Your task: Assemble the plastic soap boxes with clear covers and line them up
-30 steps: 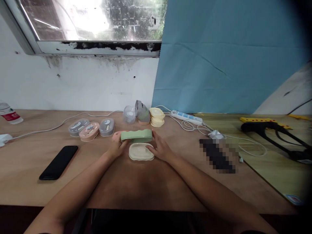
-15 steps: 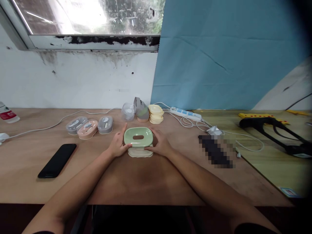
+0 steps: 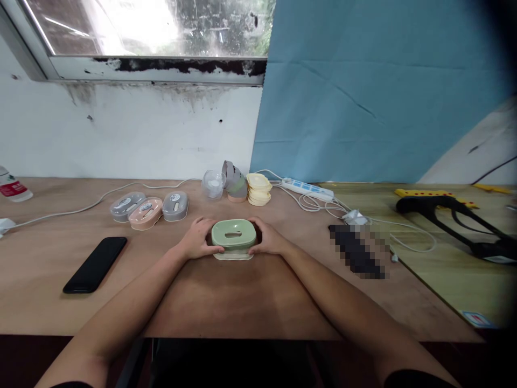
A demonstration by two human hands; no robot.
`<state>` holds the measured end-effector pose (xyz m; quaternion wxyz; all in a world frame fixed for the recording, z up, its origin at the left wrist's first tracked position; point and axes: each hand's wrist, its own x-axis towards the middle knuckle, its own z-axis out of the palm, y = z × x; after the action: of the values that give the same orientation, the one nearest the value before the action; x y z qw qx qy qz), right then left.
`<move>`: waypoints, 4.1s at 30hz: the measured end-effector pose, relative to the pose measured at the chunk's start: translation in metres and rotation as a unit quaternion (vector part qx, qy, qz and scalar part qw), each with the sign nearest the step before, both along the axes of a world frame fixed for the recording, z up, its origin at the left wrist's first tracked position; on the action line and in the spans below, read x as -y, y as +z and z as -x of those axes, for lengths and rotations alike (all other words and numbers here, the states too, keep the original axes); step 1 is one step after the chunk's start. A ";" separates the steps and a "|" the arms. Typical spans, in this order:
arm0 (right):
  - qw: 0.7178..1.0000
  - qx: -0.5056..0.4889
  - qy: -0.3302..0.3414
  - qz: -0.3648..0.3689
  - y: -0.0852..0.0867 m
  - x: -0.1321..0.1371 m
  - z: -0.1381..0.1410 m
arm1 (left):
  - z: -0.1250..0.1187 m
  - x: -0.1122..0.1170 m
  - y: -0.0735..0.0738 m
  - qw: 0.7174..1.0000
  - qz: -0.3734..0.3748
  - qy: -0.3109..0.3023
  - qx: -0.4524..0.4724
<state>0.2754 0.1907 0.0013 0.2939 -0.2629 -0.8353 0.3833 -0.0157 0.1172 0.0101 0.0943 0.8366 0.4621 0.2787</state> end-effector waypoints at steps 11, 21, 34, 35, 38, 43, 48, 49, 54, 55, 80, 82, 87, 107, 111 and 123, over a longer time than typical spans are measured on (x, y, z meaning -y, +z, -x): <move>0.986 0.121 -0.009 -0.118 0.005 0.004 0.004 | 0.003 0.002 0.006 0.998 0.050 -0.032 -0.031; 0.982 0.151 0.011 -0.114 0.009 0.006 0.004 | 0.002 0.003 0.007 0.995 0.056 -0.048 -0.061; 0.982 0.125 0.030 -0.137 -0.002 0.002 0.005 | 0.016 -0.007 -0.007 0.996 0.068 0.008 -0.058; 0.982 0.124 0.030 -0.139 -0.001 0.002 0.005 | 0.018 -0.010 -0.007 0.997 0.058 0.024 -0.051; 0.981 0.126 0.039 -0.142 0.000 0.003 0.005 | 0.020 -0.024 0.001 0.995 -0.015 0.095 -0.022; 0.980 0.138 0.040 -0.140 0.000 0.002 0.005 | 0.009 -0.064 0.032 0.969 -0.046 0.227 -0.084; 0.980 0.141 0.035 -0.132 0.000 0.002 0.005 | 0.006 -0.109 0.059 0.954 -0.010 0.272 -0.128; 0.980 0.143 0.035 -0.133 0.000 0.002 0.005 | 0.007 -0.115 0.061 0.952 0.000 0.275 -0.138; 0.978 0.153 0.036 -0.135 -0.002 -0.001 0.005 | 0.013 -0.133 0.066 0.943 0.036 0.283 -0.173; 0.979 0.152 0.034 -0.133 -0.002 -0.001 0.005 | 0.014 -0.134 0.067 0.942 0.038 0.285 -0.175; 0.979 0.165 0.007 -0.119 -0.001 0.003 0.009 | -0.016 -0.068 0.058 0.896 -0.064 0.161 0.409; 0.979 0.162 -0.009 -0.120 -0.003 0.002 0.009 | -0.017 -0.050 0.042 0.908 -0.063 0.140 0.389; 0.980 0.145 -0.062 -0.122 -0.007 -0.003 0.006 | -0.012 -0.021 0.005 0.901 -0.012 0.127 0.415; 0.970 0.007 -0.150 -0.191 0.001 0.010 0.007 | -0.033 0.002 0.001 0.882 0.167 0.144 0.416; 0.981 0.012 -0.128 -0.143 -0.002 0.006 0.005 | -0.027 -0.002 -0.006 0.881 0.192 0.107 0.419; 0.984 0.046 -0.065 -0.158 -0.004 -0.001 0.003 | -0.024 -0.002 -0.004 0.943 0.162 0.081 0.280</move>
<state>0.2724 0.1918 -0.0026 0.3176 -0.2844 -0.8789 0.2139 0.0086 0.1194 0.0058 0.3317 0.6579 0.5221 0.4296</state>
